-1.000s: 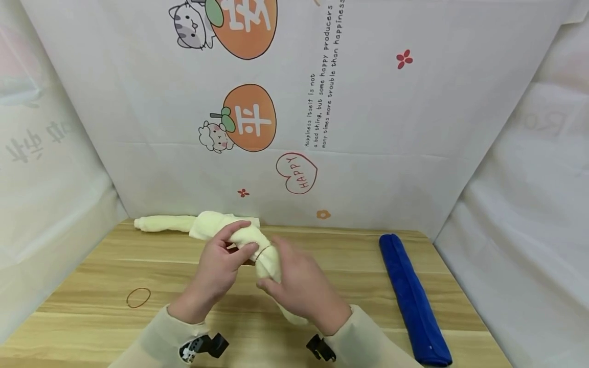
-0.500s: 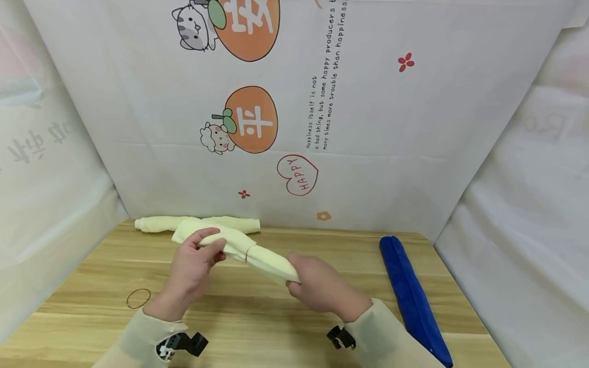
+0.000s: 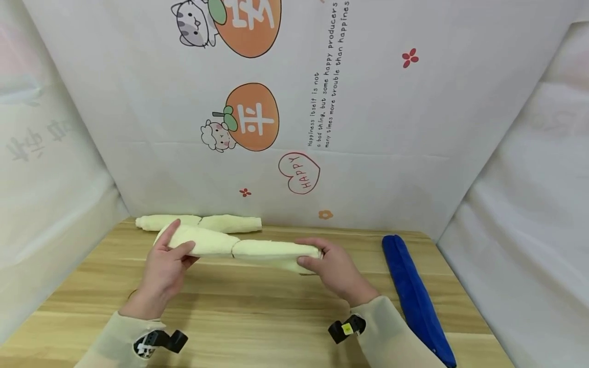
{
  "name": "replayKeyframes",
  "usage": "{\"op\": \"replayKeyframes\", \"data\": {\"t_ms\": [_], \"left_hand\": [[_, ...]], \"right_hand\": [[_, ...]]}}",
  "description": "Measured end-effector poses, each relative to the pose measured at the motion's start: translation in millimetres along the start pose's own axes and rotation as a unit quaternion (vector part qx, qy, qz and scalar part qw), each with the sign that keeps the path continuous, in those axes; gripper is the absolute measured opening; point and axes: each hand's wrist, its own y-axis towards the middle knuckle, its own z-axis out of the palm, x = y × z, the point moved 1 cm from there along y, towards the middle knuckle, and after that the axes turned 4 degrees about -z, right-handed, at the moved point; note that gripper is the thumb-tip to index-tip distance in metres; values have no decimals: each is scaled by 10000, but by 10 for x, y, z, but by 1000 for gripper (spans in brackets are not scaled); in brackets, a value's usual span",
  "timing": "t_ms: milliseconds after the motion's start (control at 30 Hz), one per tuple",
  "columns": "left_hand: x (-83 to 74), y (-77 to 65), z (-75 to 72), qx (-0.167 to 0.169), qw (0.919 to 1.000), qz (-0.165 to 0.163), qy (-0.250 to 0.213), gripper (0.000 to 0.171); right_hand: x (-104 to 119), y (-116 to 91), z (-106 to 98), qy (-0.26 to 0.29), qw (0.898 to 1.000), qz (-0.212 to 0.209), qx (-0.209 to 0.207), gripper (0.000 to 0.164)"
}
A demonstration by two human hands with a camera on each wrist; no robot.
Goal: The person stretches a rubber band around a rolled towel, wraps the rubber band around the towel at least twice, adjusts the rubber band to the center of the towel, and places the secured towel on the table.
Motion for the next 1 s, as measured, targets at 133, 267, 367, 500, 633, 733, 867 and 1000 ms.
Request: {"op": "replayKeyframes", "data": {"t_ms": [133,267,367,500,633,733,867,1000], "left_hand": [[16,67,-152,-22,9984,-308,-481,77],[12,139,-343,-130,9968,-542,-577,60],[-17,210,-499,-150,9962,-649,-554,50],[-64,338,-712,-304,9964,-659,-439,54],[-108,504,-862,-439,9952,-795,-364,61],[-124,637,-997,-374,9931,-1012,-459,62],[-132,816,-1211,-333,9902,-1248,-524,63],[-102,984,-1328,-526,9873,-1433,-440,64]], "right_hand": [[-81,111,82,442,9986,275,-85,42],[-139,263,263,1701,9843,470,-65,41],[-151,405,435,2403,9694,498,-62,42],[-127,603,671,2821,9560,768,-257,44],[-120,829,855,3277,9387,923,-535,46],[-147,1008,1028,3861,9157,916,-633,42],[-215,1204,1293,3962,9100,1058,-613,37],[-283,1308,1465,3681,9148,1442,-823,41]]}}
